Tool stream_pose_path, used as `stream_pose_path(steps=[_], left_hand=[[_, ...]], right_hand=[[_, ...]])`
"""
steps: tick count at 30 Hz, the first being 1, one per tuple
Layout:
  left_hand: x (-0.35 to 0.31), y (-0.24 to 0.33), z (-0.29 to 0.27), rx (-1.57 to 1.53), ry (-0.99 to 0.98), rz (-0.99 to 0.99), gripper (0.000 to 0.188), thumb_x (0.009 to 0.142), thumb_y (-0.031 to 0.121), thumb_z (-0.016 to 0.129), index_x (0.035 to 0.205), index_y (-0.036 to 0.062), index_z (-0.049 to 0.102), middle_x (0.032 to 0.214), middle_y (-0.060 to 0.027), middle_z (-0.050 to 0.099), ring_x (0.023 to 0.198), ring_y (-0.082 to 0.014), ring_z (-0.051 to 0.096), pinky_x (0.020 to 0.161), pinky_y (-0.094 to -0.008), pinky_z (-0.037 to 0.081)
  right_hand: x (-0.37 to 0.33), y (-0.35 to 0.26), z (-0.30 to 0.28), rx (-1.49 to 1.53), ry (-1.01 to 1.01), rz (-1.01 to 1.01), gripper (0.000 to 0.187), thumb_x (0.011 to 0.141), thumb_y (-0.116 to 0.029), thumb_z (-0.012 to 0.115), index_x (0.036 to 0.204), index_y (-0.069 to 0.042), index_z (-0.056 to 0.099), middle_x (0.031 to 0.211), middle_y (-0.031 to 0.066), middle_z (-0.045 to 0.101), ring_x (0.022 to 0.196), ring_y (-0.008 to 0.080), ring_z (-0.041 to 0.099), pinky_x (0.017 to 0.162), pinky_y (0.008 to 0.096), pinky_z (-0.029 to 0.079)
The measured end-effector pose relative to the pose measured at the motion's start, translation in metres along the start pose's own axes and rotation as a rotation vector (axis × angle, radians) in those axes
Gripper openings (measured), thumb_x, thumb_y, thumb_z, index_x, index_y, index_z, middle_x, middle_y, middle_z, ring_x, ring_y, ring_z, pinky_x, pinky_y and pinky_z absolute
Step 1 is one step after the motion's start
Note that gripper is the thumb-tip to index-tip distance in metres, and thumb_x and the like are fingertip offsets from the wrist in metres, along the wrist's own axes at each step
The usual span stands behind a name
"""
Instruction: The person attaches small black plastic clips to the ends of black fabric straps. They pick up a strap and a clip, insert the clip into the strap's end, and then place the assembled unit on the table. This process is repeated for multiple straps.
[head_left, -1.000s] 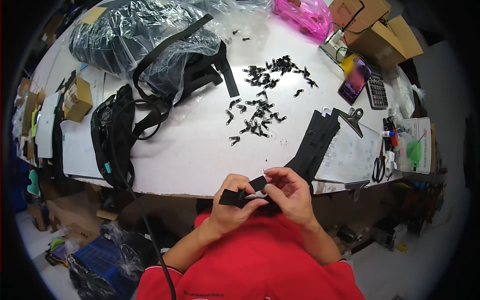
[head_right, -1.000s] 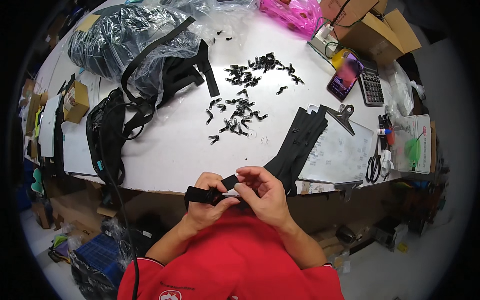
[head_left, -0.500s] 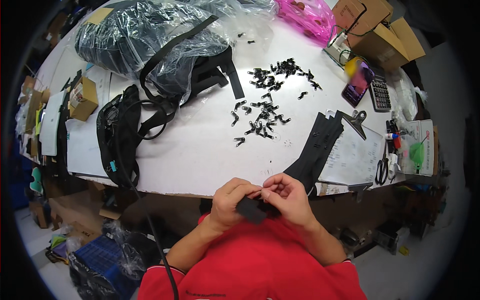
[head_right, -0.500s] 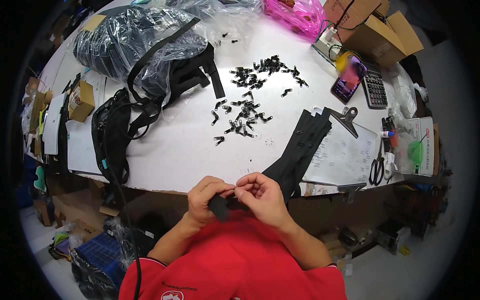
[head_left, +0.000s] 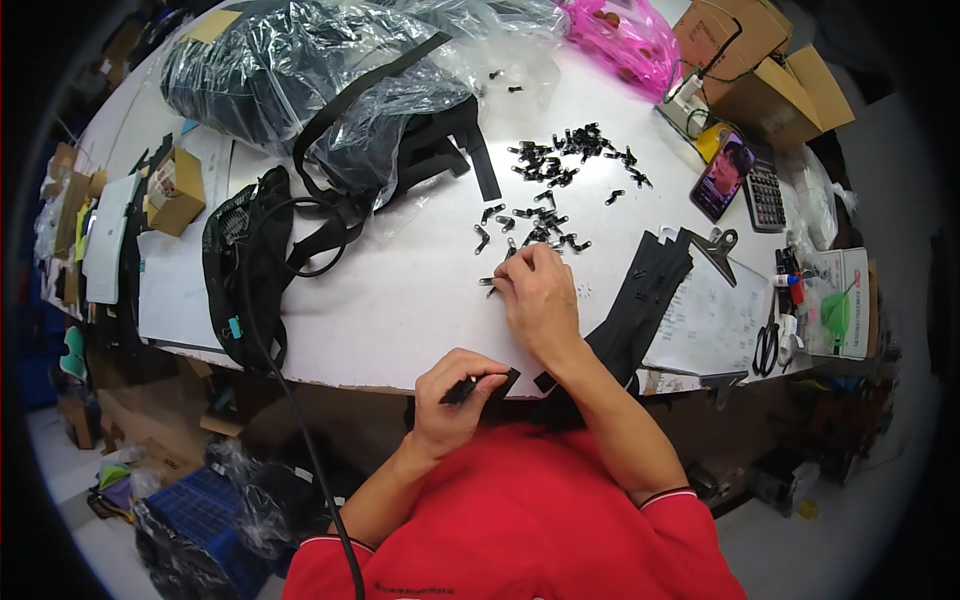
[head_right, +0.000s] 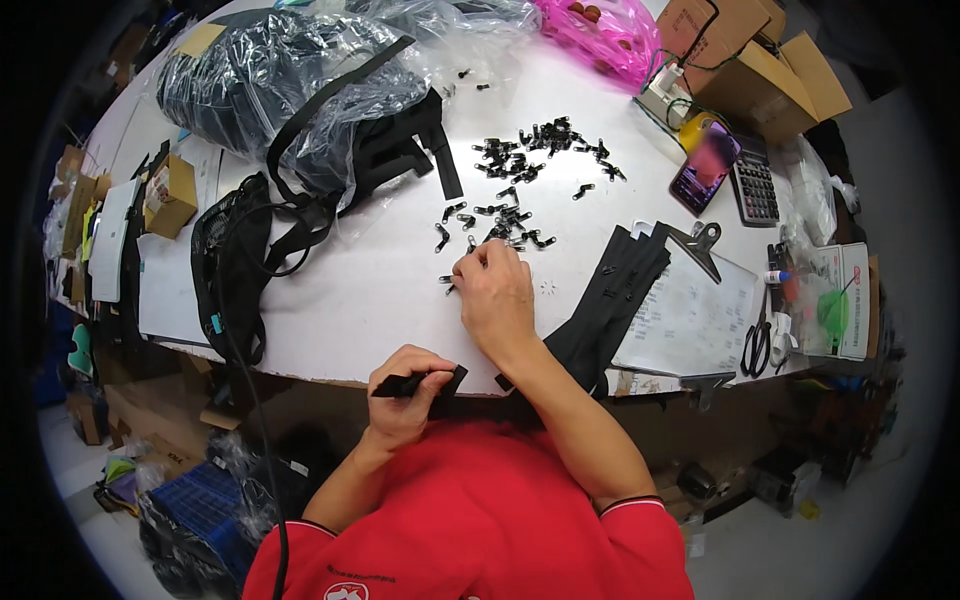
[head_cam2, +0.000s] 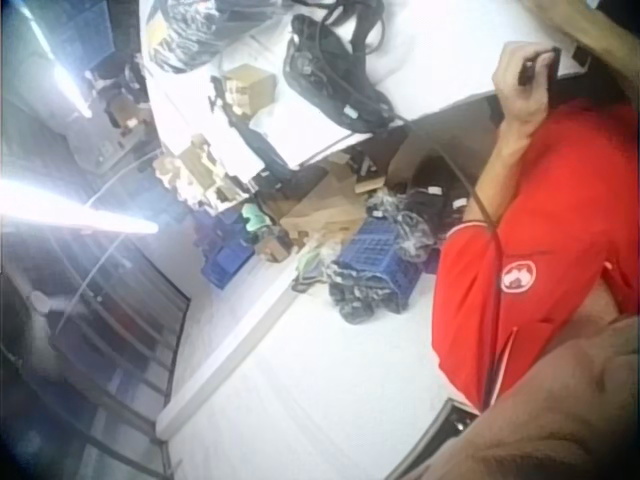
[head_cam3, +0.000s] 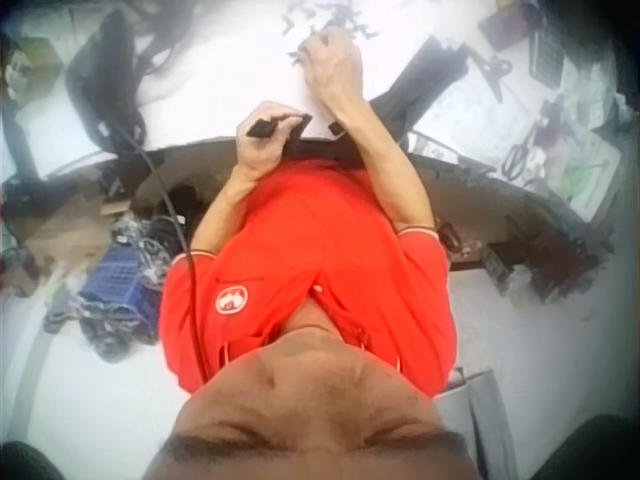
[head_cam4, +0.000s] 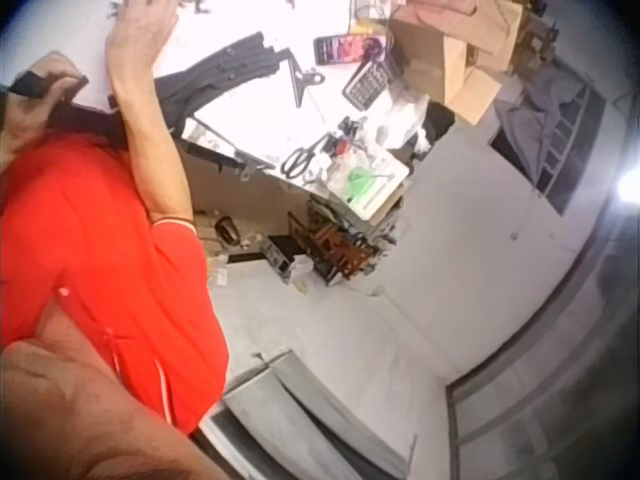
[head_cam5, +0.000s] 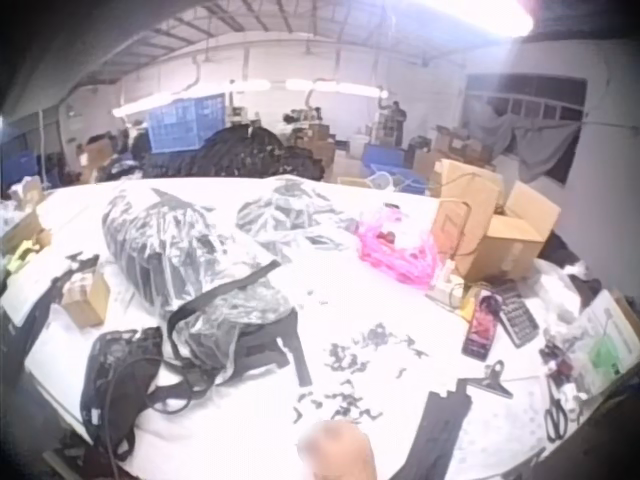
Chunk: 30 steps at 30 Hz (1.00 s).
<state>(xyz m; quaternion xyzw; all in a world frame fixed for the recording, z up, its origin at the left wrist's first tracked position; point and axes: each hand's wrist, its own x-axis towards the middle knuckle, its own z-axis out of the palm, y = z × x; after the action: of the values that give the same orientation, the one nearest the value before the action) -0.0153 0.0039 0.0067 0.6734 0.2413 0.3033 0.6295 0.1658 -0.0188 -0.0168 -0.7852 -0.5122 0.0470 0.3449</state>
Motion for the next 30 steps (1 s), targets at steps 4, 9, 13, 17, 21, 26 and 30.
stream_pose_path(steps=[4, 9, 13, 17, 21, 26, 30], left_hand=[[0.004, -0.006, -0.014, 0.09, -0.051, 0.097, 0.007, 0.088, 0.0, 0.07, 0.095, 0.0004, 0.072, 0.09, -0.0104, 0.069, 0.08, -0.0193, 0.065, 0.076, -0.0274, 0.051], [0.0, 0.001, -0.004, -0.258, -0.089, -0.252, 0.007, 0.089, -0.003, 0.069, 0.095, -0.0008, 0.071, 0.094, -0.0084, 0.069, 0.086, -0.0145, 0.065, 0.077, -0.0258, 0.052], [0.001, 0.003, 0.0, -0.331, -0.155, -0.322, 0.01, 0.089, -0.005, 0.067, 0.098, -0.002, 0.068, 0.098, -0.0094, 0.069, 0.089, -0.014, 0.066, 0.078, -0.0263, 0.054], [0.0, 0.013, 0.006, -0.384, -0.106, -0.348, 0.016, 0.09, -0.006, 0.067, 0.104, -0.0019, 0.062, 0.099, -0.01, 0.068, 0.091, -0.0139, 0.067, 0.08, -0.0272, 0.056], [-0.001, 0.015, 0.012, -0.386, -0.059, -0.292, 0.018, 0.09, -0.003, 0.068, 0.106, -0.0008, 0.062, 0.098, -0.0085, 0.068, 0.088, -0.011, 0.066, 0.074, -0.0238, 0.055], [-0.001, 0.016, 0.011, -0.35, -0.114, -0.294, 0.019, 0.091, -0.005, 0.066, 0.108, -0.0008, 0.058, 0.101, -0.0103, 0.067, 0.092, -0.0135, 0.067, 0.08, -0.0268, 0.057], [0.0, 0.017, 0.012, -0.33, -0.111, -0.289, 0.02, 0.09, -0.005, 0.067, 0.107, -0.0006, 0.057, 0.098, -0.0088, 0.066, 0.09, -0.0118, 0.066, 0.076, -0.0251, 0.056]], right_hand=[[-0.01, -0.004, -0.037, 0.537, -0.151, 0.247, 0.009, 0.091, -0.005, 0.066, 0.1, -0.006, 0.066, 0.1, 0.0064, 0.065, 0.091, 0.0184, 0.061, 0.078, 0.0314, 0.047], [-0.045, -0.003, -0.062, 1.416, -0.27, 0.711, 0.035, 0.091, 0.0, 0.066, 0.124, -0.003, 0.054, 0.105, 0.0078, 0.065, 0.093, 0.0093, 0.06, 0.082, 0.0212, 0.048], [-0.07, -0.008, -0.068, 1.592, -0.274, 0.697, 0.04, 0.088, 0.002, 0.071, 0.124, -0.003, 0.055, 0.108, 0.0078, 0.063, 0.099, 0.0099, 0.06, 0.085, 0.0232, 0.048], [-0.078, -0.024, -0.076, 1.164, -0.147, 0.391, 0.044, 0.082, 0.005, 0.076, 0.121, -0.002, 0.058, 0.105, 0.0064, 0.065, 0.097, 0.0126, 0.061, 0.086, 0.0272, 0.047], [-0.078, -0.025, -0.08, 1.027, -0.137, 0.287, 0.04, 0.081, 0.005, 0.076, 0.118, -0.002, 0.061, 0.102, 0.0066, 0.066, 0.097, 0.0145, 0.062, 0.086, 0.0287, 0.048], [-0.081, -0.023, -0.079, 1.013, -0.121, 0.237, 0.039, 0.082, 0.005, 0.075, 0.118, -0.002, 0.062, 0.102, 0.0083, 0.067, 0.096, 0.0156, 0.064, 0.085, 0.0286, 0.049], [-0.081, -0.021, -0.079, 1.0, -0.14, 0.238, 0.037, 0.082, 0.005, 0.075, 0.116, -0.002, 0.063, 0.102, 0.0089, 0.068, 0.095, 0.016, 0.064, 0.084, 0.0287, 0.049]])
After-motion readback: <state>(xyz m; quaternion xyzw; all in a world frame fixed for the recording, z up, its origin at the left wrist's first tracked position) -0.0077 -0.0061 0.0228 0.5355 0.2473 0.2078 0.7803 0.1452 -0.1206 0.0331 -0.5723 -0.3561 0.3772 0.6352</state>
